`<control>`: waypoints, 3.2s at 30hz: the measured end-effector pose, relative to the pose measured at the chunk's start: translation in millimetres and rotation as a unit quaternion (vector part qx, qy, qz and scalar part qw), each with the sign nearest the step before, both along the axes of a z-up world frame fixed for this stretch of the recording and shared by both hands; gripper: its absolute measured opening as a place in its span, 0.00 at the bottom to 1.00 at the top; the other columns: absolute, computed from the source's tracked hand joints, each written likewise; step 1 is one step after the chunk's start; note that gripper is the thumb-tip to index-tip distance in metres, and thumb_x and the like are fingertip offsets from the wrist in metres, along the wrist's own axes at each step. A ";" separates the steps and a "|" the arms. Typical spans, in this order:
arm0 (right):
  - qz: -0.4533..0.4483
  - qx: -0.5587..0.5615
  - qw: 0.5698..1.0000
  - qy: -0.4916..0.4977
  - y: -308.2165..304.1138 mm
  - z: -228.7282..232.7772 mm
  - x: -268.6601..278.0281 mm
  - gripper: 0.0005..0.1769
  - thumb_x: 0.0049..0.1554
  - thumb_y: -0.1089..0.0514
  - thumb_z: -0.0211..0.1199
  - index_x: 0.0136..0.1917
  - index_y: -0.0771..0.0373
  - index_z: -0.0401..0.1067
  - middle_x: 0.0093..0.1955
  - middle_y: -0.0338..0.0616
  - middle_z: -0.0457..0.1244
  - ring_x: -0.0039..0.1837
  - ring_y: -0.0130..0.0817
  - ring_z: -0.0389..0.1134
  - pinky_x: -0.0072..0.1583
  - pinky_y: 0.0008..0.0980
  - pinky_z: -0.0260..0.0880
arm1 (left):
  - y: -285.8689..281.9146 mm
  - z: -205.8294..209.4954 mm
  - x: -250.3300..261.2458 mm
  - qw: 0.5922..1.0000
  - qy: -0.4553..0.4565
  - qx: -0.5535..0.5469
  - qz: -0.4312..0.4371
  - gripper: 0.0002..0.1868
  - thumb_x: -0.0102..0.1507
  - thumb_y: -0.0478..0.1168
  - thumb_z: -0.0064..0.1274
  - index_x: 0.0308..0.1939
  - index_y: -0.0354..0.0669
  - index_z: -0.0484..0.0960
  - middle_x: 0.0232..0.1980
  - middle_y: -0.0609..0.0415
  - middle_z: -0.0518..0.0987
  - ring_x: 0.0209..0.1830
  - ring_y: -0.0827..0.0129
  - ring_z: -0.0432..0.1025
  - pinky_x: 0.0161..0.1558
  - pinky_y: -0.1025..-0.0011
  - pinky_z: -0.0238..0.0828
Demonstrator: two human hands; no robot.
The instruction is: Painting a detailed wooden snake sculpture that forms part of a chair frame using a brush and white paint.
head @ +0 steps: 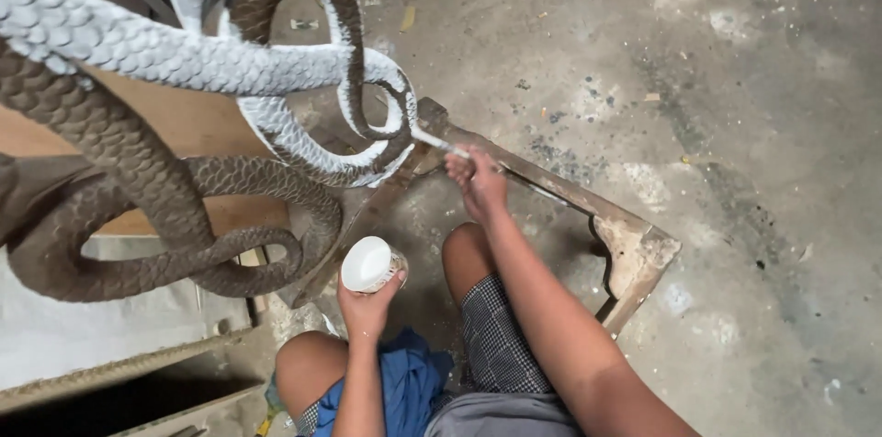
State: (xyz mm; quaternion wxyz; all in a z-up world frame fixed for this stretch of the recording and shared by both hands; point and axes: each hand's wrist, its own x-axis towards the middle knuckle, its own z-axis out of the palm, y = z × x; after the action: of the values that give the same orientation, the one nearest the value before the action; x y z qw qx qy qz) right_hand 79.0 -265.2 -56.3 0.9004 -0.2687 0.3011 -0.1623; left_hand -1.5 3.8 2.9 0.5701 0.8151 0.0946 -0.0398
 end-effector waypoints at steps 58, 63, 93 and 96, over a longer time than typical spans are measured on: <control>-0.041 -0.036 0.997 -0.048 22.7 34.2 -12.9 0.17 0.64 0.59 0.57 0.61 0.72 0.73 0.51 0.59 0.72 0.48 0.36 0.76 0.53 0.29 0.79 | -2.3 -15.4 -2.4 0.997 0.026 -0.015 -0.069 0.53 0.36 0.36 0.83 0.64 0.30 0.74 0.63 0.32 0.76 0.71 0.44 0.66 0.70 0.47 0.62; -0.017 -0.123 0.992 0.004 19.7 24.6 -13.2 0.15 0.62 0.59 0.58 0.58 0.71 0.75 0.47 0.60 0.72 0.45 0.34 0.77 0.49 0.26 0.81 | -3.9 -13.2 -4.4 0.997 0.024 -0.022 -0.076 0.50 0.37 0.35 0.82 0.62 0.31 0.75 0.62 0.32 0.77 0.71 0.44 0.66 0.71 0.47 0.60; -0.046 -0.608 0.793 -0.012 31.3 78.2 -25.3 0.13 0.65 0.60 0.60 0.60 0.61 0.79 0.57 0.57 0.71 0.63 0.54 0.70 0.67 0.49 0.66 | -9.5 2.9 -2.7 0.991 0.012 -0.078 -0.112 0.51 0.38 0.38 0.83 0.63 0.35 0.75 0.62 0.34 0.78 0.71 0.42 0.66 0.71 0.44 0.58; 0.001 -0.607 0.795 -0.015 42.0 76.8 -33.9 0.13 0.64 0.58 0.60 0.60 0.60 0.78 0.57 0.55 0.71 0.64 0.54 0.70 0.67 0.49 0.66 | -9.7 4.9 -1.5 0.989 0.011 -0.091 -0.114 0.50 0.38 0.36 0.83 0.63 0.36 0.76 0.61 0.35 0.78 0.70 0.44 0.66 0.71 0.46 0.59</control>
State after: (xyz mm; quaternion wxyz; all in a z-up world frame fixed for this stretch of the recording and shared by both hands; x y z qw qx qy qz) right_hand 45.1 -223.3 20.5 0.5570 -0.7579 0.1275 -0.3148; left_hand -3.0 -5.9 7.8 0.6326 0.7648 0.0030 -0.1220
